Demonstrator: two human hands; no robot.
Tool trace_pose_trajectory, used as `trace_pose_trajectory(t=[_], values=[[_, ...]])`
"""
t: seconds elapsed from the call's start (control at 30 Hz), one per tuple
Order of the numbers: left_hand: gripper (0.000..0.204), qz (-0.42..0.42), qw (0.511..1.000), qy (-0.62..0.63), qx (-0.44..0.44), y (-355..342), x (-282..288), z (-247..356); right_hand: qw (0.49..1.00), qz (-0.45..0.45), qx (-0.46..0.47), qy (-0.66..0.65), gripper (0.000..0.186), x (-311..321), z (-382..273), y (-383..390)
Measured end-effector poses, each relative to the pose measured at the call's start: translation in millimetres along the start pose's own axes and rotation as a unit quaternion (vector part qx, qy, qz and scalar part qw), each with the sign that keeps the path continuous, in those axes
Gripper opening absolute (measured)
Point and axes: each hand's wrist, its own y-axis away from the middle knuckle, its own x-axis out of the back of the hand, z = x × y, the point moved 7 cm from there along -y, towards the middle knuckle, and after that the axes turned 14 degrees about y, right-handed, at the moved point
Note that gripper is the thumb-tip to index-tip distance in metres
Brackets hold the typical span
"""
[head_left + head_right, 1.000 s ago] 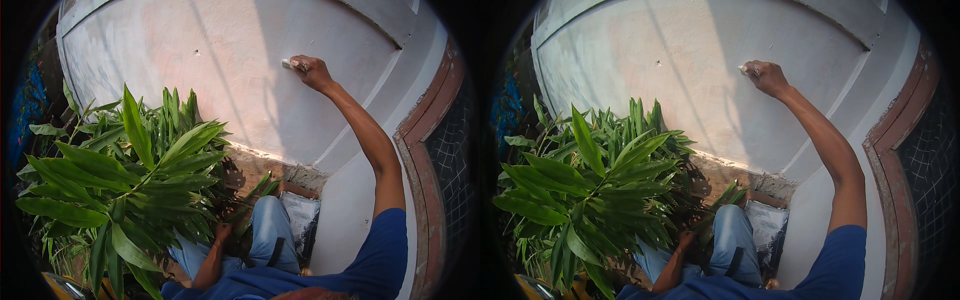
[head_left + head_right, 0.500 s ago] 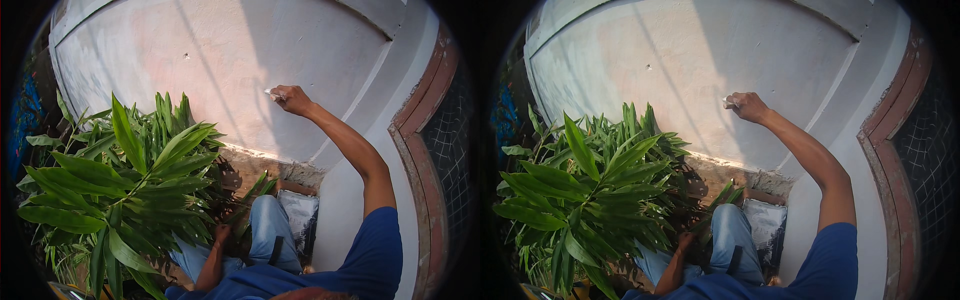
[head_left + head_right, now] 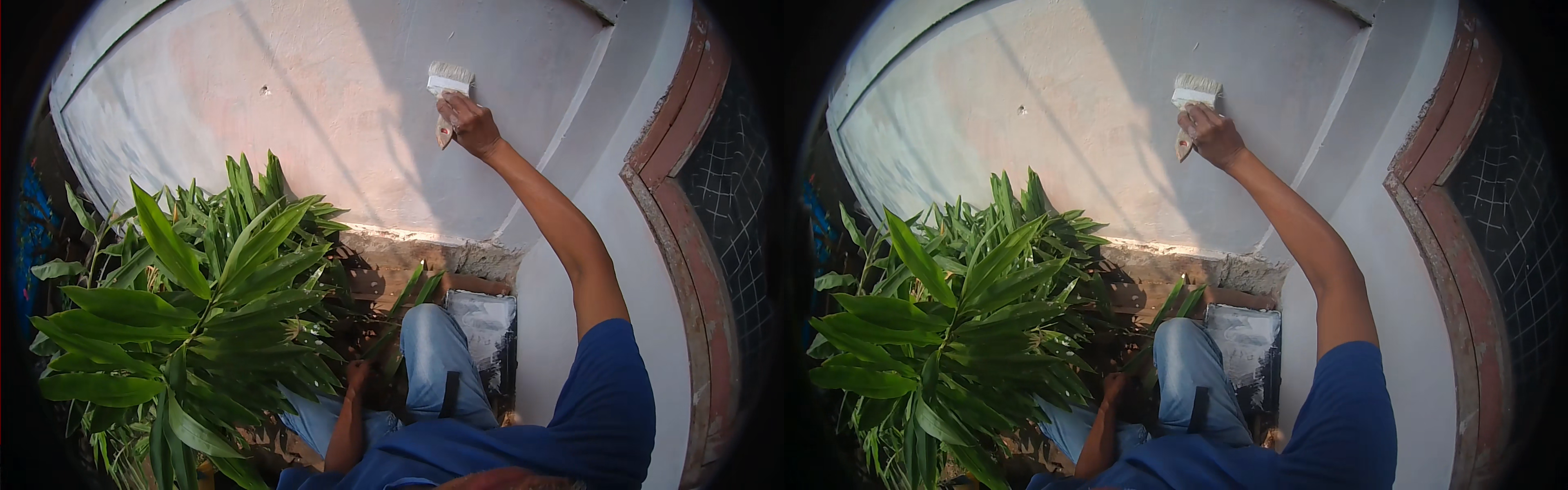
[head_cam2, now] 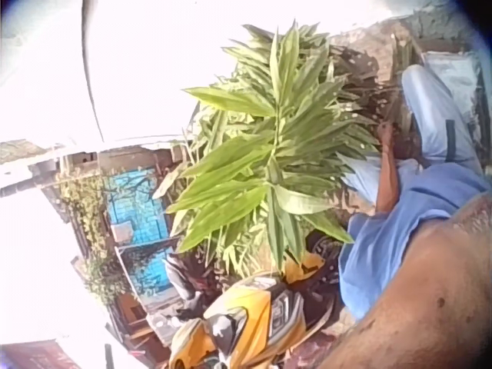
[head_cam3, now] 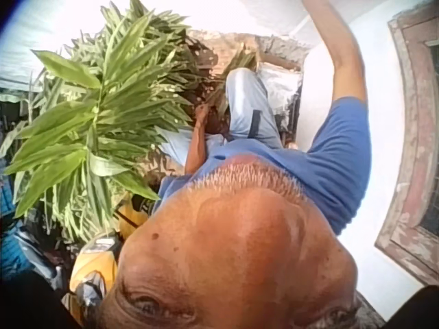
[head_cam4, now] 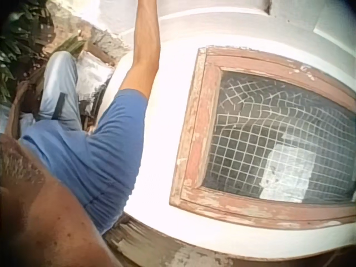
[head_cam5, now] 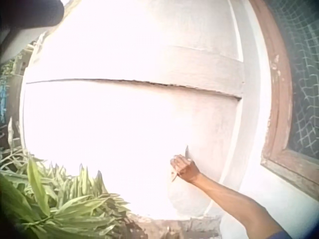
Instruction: The person applies a white substance to a wall with a brush, dipping the brush into a tray and spreading the material over the surface while squatting near plants.
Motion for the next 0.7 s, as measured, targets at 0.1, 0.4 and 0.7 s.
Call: trace_pose_trajectory(t=[0.1,0.4,0.7], values=[[0.031,0.016,0.999,-0.034,-0.02,0,-11,1,0.975,-0.168,0.033,-0.138,0.014,-39,-64,78],[0.029,0.016,0.999,-0.002,-0.042,2,-10,0,0.978,-0.096,-0.078,-0.17,0.012,-6,19,-18],[0.025,0.097,0.994,-0.039,-0.042,21,-27,16,0.994,-0.077,-0.012,-0.08,0.02,-33,-68,79]])
